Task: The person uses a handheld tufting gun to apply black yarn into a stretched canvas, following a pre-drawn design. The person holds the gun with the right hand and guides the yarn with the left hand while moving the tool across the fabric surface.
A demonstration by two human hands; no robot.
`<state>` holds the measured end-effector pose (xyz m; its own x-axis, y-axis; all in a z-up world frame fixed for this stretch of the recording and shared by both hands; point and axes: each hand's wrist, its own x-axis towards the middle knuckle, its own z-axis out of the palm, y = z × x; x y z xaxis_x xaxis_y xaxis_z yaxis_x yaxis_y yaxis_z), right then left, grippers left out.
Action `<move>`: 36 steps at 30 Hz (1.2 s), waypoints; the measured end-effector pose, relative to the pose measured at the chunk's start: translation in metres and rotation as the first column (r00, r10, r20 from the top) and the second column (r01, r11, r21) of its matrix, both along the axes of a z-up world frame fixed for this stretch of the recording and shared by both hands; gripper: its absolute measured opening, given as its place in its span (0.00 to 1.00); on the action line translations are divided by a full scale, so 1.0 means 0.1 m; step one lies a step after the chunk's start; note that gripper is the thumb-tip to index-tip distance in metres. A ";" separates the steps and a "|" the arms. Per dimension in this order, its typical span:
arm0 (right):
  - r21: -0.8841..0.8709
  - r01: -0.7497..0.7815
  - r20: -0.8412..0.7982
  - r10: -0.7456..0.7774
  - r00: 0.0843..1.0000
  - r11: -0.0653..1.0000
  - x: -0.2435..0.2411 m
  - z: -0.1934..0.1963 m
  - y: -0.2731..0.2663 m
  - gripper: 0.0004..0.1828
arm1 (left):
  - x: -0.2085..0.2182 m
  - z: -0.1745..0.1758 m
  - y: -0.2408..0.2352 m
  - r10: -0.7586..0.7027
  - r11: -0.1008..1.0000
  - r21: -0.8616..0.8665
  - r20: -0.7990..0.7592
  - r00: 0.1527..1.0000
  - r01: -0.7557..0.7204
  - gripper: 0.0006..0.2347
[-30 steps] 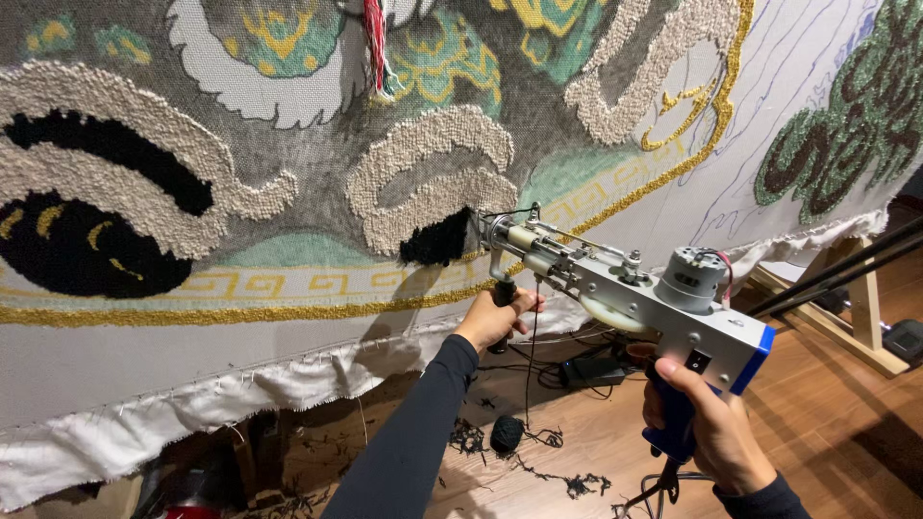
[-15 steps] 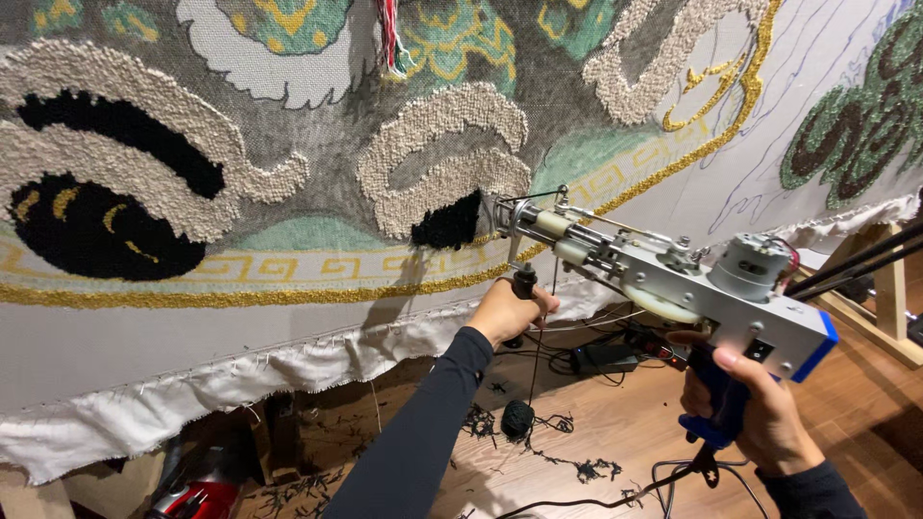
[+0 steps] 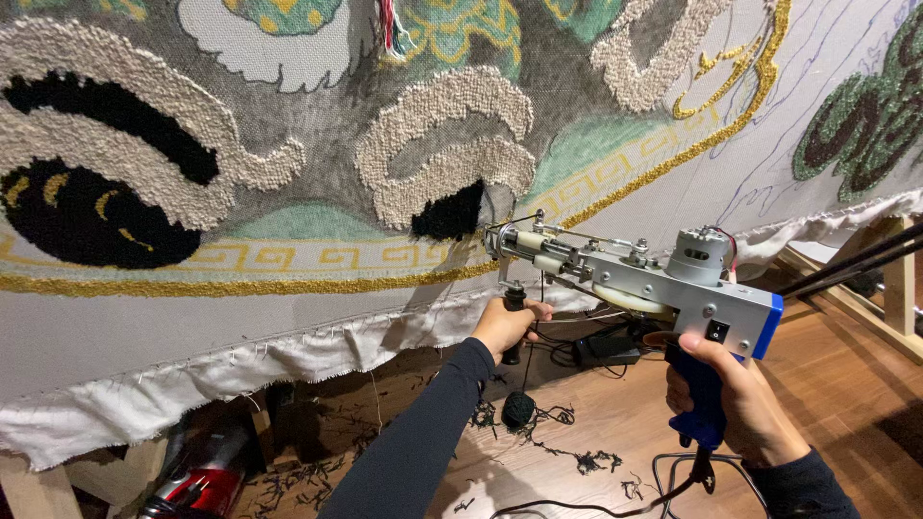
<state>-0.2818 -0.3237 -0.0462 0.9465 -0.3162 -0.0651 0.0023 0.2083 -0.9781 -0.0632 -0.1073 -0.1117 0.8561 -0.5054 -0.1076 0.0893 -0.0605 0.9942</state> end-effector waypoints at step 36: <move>-0.064 0.049 0.019 -0.048 0.999 0.997 0.24 0.14 0.41 0.16 | 0.54 -0.39 0.00 0.086 0.993 -0.089 0.024 0.996 -0.083 0.09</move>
<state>-0.2582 -0.2827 -0.0322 0.9308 -0.3646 -0.0267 0.0281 0.1441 -0.9892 -0.0088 -0.1071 -0.1506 0.8982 -0.4376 -0.0421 0.0631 0.0335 0.9974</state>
